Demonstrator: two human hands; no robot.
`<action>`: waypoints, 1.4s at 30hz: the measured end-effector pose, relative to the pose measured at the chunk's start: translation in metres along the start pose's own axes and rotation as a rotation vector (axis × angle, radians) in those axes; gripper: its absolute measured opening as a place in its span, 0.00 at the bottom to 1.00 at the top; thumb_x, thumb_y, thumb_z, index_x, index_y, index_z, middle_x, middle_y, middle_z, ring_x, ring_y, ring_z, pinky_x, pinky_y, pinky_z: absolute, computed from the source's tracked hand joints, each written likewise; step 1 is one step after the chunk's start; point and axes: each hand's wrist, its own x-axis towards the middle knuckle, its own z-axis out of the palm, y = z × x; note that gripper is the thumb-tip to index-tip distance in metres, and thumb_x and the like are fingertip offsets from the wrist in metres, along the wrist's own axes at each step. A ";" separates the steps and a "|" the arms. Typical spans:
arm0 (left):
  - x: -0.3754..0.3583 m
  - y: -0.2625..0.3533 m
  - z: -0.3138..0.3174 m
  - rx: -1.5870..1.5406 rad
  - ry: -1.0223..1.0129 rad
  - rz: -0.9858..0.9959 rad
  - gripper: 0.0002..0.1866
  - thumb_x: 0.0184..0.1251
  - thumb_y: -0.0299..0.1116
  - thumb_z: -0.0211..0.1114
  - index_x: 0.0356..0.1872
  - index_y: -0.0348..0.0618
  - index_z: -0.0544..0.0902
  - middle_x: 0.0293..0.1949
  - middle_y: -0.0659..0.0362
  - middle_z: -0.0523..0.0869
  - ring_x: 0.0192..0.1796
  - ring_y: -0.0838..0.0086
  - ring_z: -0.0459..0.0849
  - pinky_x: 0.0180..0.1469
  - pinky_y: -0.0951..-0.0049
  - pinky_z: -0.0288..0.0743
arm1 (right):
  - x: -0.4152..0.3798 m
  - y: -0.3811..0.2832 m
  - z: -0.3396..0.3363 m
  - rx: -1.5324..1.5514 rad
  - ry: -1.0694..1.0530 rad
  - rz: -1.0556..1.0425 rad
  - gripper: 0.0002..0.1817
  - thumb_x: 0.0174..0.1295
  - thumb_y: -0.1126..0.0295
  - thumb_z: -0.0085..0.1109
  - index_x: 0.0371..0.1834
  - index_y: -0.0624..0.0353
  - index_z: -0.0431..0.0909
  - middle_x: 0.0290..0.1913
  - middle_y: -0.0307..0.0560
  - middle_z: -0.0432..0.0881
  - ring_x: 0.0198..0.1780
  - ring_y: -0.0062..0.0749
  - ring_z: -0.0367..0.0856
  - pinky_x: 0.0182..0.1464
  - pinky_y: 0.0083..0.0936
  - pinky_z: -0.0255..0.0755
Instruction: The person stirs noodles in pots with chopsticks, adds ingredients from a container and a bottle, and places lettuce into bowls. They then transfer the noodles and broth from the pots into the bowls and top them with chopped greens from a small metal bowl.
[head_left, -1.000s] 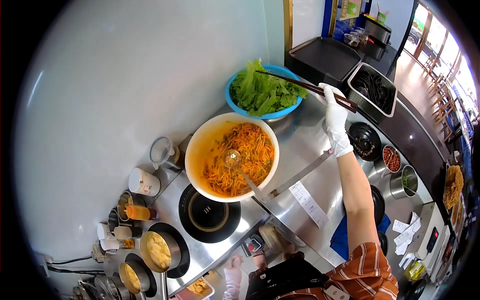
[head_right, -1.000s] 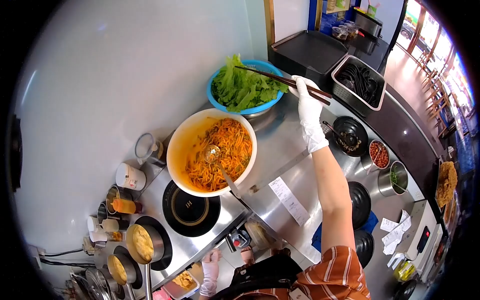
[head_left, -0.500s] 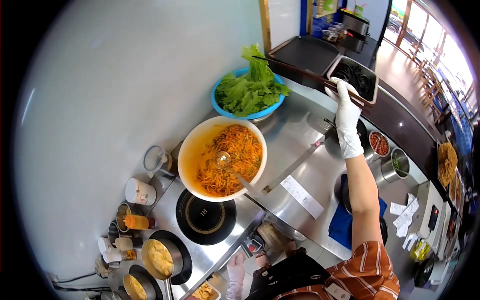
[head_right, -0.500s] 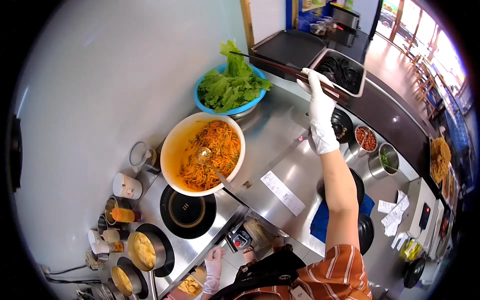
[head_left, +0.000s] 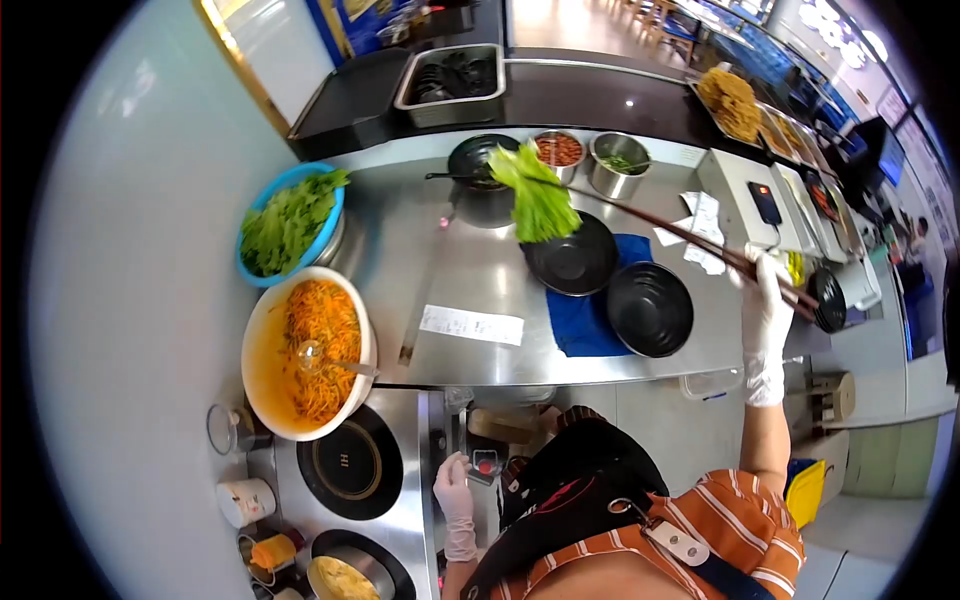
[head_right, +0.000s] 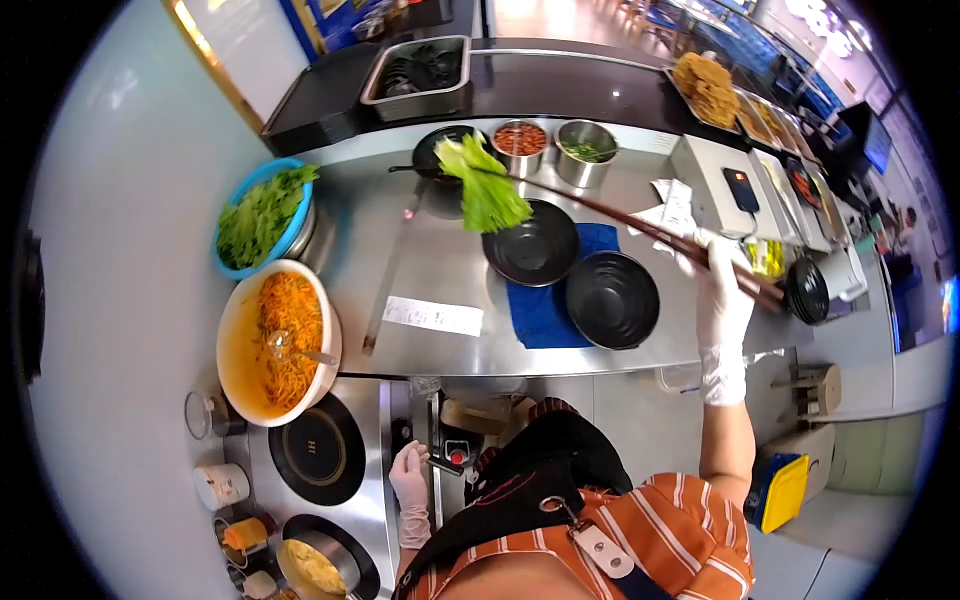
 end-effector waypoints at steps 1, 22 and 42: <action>0.003 -0.002 0.002 -0.007 -0.036 0.024 0.13 0.74 0.29 0.54 0.52 0.31 0.79 0.43 0.53 0.85 0.44 0.71 0.84 0.50 0.73 0.76 | -0.011 0.002 -0.014 -0.060 0.040 0.032 0.18 0.71 0.61 0.54 0.43 0.69 0.80 0.42 0.47 0.82 0.45 0.27 0.80 0.50 0.26 0.78; -0.024 -0.042 0.015 0.040 -0.015 0.049 0.12 0.70 0.31 0.60 0.48 0.34 0.82 0.42 0.52 0.87 0.44 0.71 0.86 0.49 0.73 0.77 | -0.008 -0.020 -0.015 -0.445 -0.099 -0.080 0.09 0.67 0.73 0.56 0.40 0.67 0.84 0.41 0.43 0.85 0.45 0.26 0.81 0.53 0.24 0.73; -0.061 -0.039 0.009 -0.198 0.629 -0.151 0.13 0.71 0.31 0.57 0.47 0.33 0.81 0.38 0.56 0.88 0.41 0.74 0.85 0.47 0.74 0.76 | 0.054 0.125 0.462 0.177 -0.818 0.024 0.12 0.68 0.66 0.58 0.43 0.63 0.85 0.40 0.41 0.85 0.41 0.21 0.81 0.47 0.19 0.73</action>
